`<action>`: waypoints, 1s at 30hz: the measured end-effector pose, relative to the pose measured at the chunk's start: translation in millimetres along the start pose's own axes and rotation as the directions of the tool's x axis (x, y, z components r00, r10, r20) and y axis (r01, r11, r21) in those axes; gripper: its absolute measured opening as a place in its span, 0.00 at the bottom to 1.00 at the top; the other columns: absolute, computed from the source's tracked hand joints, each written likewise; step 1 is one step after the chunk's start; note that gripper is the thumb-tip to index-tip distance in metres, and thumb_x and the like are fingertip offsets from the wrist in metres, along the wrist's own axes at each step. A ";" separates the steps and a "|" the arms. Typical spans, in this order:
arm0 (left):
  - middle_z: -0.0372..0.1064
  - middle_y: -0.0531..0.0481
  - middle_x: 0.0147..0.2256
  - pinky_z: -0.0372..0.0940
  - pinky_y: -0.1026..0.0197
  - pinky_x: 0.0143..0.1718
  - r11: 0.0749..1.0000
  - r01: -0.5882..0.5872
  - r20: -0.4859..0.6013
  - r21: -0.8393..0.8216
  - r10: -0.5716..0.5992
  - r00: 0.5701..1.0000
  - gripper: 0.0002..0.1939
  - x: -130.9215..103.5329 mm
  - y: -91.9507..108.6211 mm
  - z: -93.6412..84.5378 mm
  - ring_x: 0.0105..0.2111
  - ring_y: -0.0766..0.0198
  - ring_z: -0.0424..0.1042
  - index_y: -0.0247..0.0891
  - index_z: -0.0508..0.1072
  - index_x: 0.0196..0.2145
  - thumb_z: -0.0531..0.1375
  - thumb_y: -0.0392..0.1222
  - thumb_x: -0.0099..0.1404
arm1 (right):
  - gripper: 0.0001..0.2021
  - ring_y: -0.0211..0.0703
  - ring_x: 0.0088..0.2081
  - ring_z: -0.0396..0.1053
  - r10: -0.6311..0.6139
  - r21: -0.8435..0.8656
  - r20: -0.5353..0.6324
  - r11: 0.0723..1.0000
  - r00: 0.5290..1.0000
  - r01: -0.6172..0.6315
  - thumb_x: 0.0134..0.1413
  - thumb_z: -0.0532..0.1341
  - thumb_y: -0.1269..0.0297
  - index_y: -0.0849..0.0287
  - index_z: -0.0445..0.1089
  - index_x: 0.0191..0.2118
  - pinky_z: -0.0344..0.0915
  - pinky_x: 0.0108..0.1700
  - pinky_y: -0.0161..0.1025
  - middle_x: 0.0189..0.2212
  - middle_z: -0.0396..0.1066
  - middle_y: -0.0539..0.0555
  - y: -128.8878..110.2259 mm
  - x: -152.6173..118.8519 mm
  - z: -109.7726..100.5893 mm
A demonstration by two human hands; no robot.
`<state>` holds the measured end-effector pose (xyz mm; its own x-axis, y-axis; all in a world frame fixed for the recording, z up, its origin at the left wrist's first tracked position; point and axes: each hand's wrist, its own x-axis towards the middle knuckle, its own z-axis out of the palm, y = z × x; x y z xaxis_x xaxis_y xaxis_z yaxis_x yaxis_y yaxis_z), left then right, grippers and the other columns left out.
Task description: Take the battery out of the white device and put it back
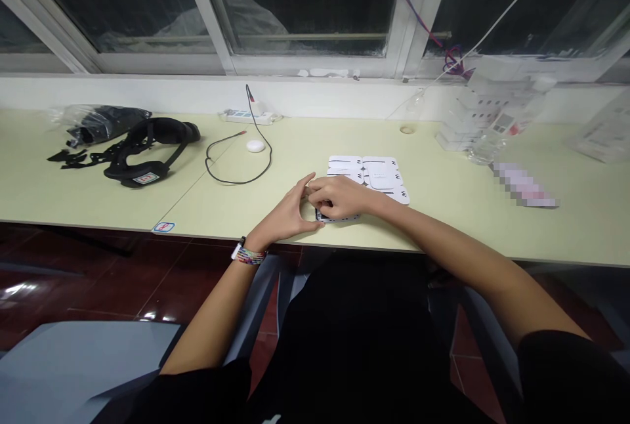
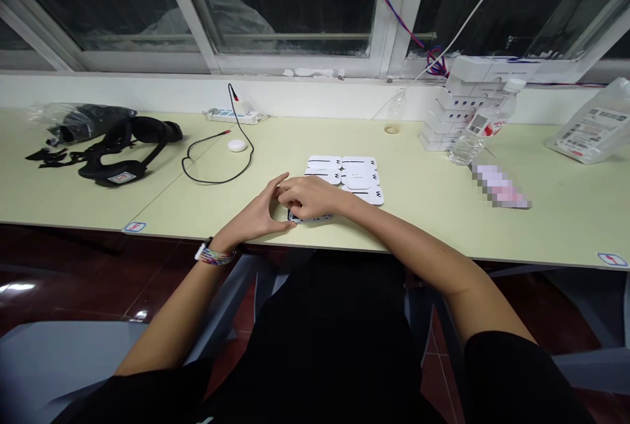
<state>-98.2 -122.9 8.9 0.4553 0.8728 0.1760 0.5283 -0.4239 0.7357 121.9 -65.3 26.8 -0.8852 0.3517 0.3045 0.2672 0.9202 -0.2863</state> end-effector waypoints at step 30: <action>0.68 0.38 0.68 0.67 0.41 0.68 0.999 -0.039 0.020 -0.034 0.040 0.999 0.50 0.1 2.5 -0.3 0.68 0.40 0.70 0.46 0.56 0.76 0.73 0.45 0.62 | 0.05 0.42 0.35 0.65 0.004 0.053 -0.111 0.999 0.994 0.002 0.54 0.59 0.72 0.57 0.70 0.30 0.53 0.35 0.41 0.39 0.73 0.53 -5.5 -3.3 -5.7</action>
<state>-97.1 -123.8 11.0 0.4901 0.8501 0.1925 0.4855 -0.4497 0.7497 125.5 -70.5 32.6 -0.8364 0.3719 0.4026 0.2443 0.9105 -0.3336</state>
